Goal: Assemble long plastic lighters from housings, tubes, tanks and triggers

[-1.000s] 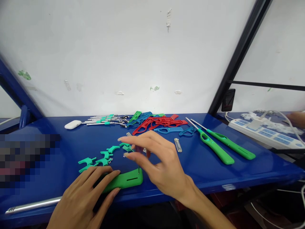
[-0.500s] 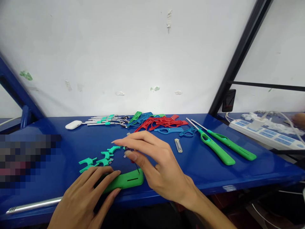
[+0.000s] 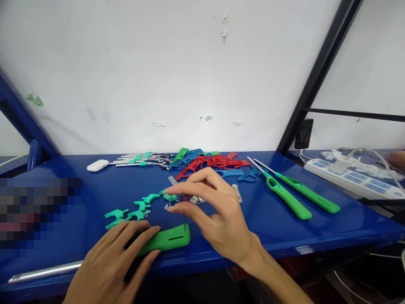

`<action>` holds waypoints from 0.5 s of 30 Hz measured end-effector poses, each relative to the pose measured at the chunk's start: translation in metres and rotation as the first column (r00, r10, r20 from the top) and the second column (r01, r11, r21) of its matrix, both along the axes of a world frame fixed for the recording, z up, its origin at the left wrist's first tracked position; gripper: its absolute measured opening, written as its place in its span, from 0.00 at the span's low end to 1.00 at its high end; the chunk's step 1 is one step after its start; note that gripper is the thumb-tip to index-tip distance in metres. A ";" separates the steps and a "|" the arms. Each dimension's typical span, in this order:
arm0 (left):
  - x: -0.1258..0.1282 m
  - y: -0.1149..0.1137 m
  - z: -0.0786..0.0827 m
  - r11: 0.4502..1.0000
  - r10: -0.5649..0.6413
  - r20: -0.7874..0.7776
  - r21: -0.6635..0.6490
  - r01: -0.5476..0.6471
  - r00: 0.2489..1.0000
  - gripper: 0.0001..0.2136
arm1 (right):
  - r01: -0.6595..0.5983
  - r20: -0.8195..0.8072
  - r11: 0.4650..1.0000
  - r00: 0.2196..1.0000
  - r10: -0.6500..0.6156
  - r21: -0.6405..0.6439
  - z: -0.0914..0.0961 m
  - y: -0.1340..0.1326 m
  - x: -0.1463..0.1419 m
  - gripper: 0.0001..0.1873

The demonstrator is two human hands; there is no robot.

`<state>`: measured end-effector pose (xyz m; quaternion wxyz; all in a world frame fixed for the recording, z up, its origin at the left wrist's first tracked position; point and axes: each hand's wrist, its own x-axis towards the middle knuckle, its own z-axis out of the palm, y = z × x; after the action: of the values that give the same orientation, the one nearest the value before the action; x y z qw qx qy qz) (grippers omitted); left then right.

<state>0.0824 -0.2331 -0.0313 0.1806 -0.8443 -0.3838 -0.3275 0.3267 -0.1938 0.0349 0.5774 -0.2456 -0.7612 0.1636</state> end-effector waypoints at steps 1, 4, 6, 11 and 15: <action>0.000 0.000 0.000 1.000 0.001 0.000 0.001 -0.001 1.000 0.12 | 0.016 0.020 1.000 1.000 -0.017 0.011 0.000 0.001 0.000 0.15; 0.000 0.000 -0.001 1.000 0.010 -0.006 0.001 -0.010 1.000 0.12 | -0.053 0.099 0.998 0.994 0.056 -0.028 0.000 0.002 0.000 0.18; 0.000 0.000 -0.001 1.000 0.010 -0.006 -0.001 -0.010 1.000 0.12 | -0.142 0.076 0.987 0.986 0.147 -0.072 0.000 0.003 0.000 0.20; -0.001 -0.001 -0.002 1.000 0.007 -0.001 0.002 -0.007 1.000 0.12 | -0.098 0.047 0.995 0.994 0.099 -0.015 -0.002 0.003 0.000 0.19; 0.000 0.000 -0.002 1.000 0.004 -0.002 -0.006 -0.004 1.000 0.11 | -0.214 0.062 0.975 0.974 0.218 -0.064 -0.003 0.002 0.000 0.23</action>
<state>0.0823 -0.2334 -0.0329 0.1791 -0.8443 -0.3864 -0.3252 0.3263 -0.1914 0.0321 0.5224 -0.1829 -0.7980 0.2384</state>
